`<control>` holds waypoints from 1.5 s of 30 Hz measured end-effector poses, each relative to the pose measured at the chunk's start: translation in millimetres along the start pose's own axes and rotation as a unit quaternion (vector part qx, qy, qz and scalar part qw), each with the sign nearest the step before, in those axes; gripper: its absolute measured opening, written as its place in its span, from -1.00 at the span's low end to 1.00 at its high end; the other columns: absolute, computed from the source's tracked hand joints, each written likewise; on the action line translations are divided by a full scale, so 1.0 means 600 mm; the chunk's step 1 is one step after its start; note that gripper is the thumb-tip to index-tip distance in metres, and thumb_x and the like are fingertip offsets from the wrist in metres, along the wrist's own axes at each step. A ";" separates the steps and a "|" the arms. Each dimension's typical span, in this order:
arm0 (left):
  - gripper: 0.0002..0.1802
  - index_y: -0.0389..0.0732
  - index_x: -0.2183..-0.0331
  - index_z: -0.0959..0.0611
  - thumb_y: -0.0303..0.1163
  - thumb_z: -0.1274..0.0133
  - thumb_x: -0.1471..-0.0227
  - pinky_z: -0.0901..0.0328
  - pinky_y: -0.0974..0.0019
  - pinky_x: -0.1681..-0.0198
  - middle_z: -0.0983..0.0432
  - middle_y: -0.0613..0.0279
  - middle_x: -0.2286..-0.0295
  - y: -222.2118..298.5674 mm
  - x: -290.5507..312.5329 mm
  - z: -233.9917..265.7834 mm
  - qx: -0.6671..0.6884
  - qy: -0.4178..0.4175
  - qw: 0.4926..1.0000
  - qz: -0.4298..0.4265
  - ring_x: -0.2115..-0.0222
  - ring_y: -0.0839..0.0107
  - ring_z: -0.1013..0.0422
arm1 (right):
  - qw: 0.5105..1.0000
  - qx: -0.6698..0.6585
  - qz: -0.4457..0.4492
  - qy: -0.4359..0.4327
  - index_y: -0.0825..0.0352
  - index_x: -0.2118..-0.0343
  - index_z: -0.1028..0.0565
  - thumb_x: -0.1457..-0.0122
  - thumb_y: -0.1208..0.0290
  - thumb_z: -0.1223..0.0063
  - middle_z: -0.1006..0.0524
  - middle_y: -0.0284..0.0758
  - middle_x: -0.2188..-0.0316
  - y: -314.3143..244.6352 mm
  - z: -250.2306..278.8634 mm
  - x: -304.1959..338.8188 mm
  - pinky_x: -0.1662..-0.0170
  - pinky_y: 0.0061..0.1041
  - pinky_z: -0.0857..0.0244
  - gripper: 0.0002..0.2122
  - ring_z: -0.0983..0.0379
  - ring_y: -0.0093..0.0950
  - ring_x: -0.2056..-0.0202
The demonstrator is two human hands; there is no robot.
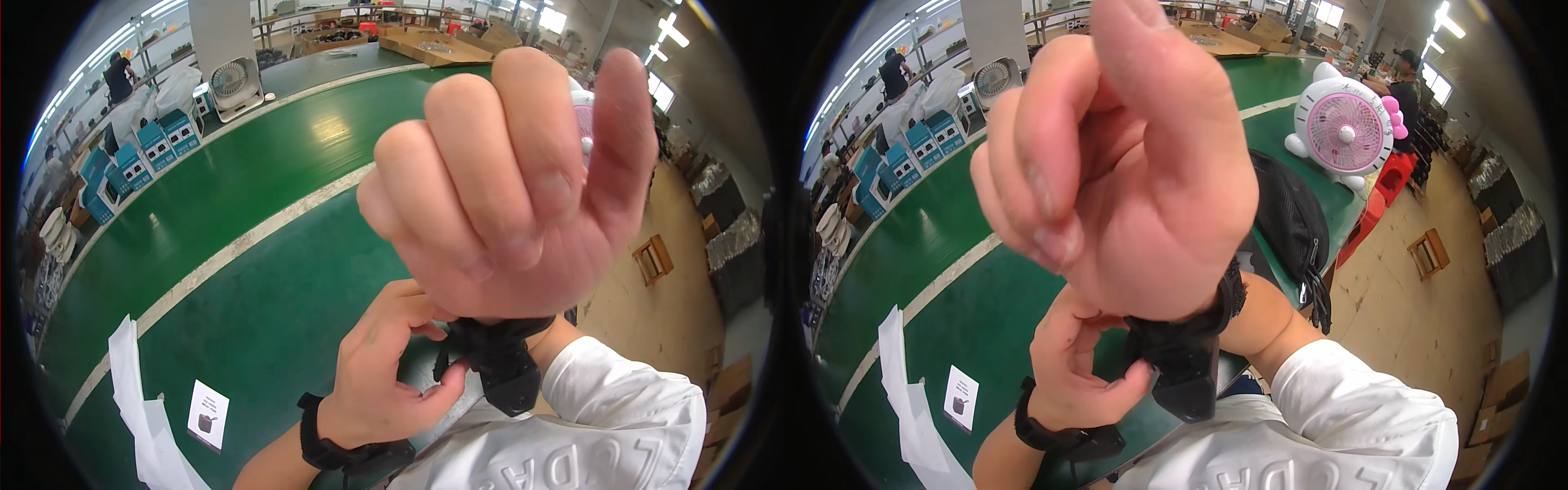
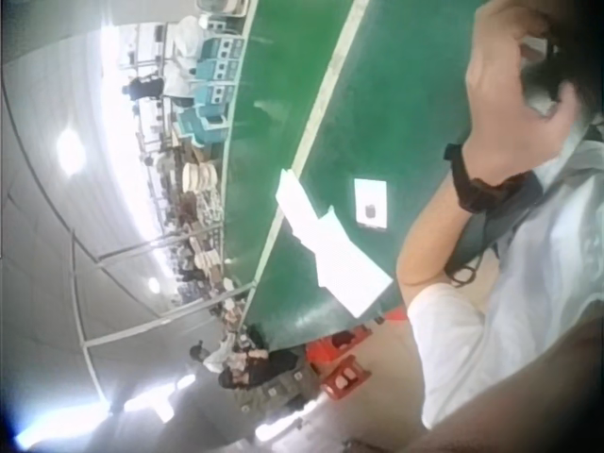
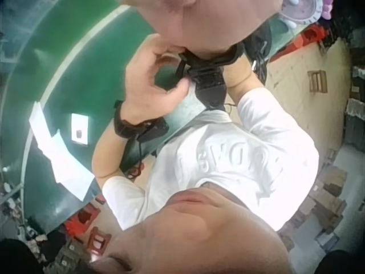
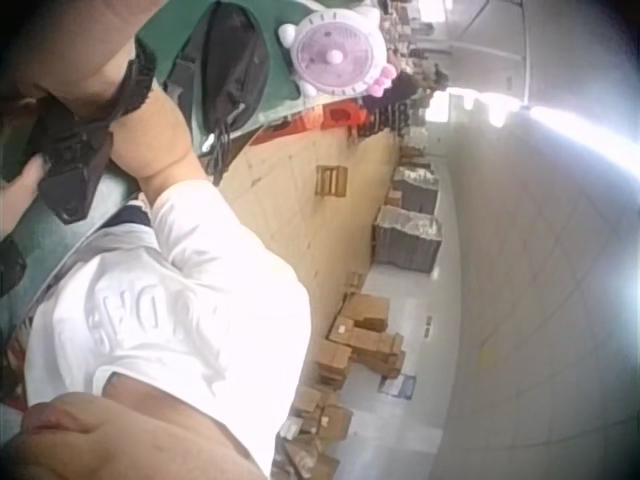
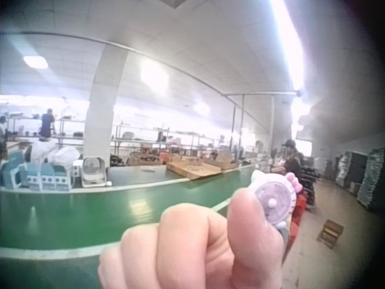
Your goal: Packing small electronic devices and manuals into cardboard boxes on a manufacturing assembly line.
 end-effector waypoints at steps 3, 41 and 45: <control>-0.48 -0.32 0.21 -0.50 -0.69 -0.16 0.38 -0.37 0.37 0.34 -0.46 0.04 0.30 -0.002 0.002 -0.008 -0.045 -0.065 0.997 0.009 0.31 0.32 -0.44 | 0.995 0.063 -0.049 0.051 0.24 0.51 -0.26 -0.33 0.00 0.60 -0.31 -0.37 0.58 -0.002 -0.025 -0.012 0.48 -0.62 -0.09 -0.54 -0.18 -0.51 0.54; -0.52 -0.43 0.15 -0.53 -0.65 -0.23 0.23 -0.34 0.41 0.24 -0.44 -0.02 0.15 -0.025 -0.005 -0.009 0.145 -0.104 0.980 0.087 0.26 0.34 -0.44 | 0.970 0.213 0.013 0.117 0.28 0.60 -0.27 -0.29 0.13 0.44 -0.28 -0.42 0.66 -0.052 -0.004 0.037 0.56 -0.64 -0.02 -0.59 -0.13 -0.58 0.61; -0.51 -0.41 0.20 -0.57 -0.57 -0.34 0.29 -0.35 0.45 0.33 -0.49 0.02 0.23 -0.029 -0.006 0.000 0.123 -0.095 0.987 0.039 0.35 0.38 -0.46 | 0.969 0.212 0.023 0.123 0.29 0.61 -0.27 -0.29 0.14 0.42 -0.27 -0.42 0.67 -0.047 0.004 0.038 0.57 -0.64 -0.02 -0.60 -0.12 -0.59 0.62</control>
Point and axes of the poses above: each hand's wrist, its own x-axis away from the middle knuckle, its own z-axis out of the back of the hand, y = z × x, the point moved 8 cm from there along -x, towards the middle knuckle
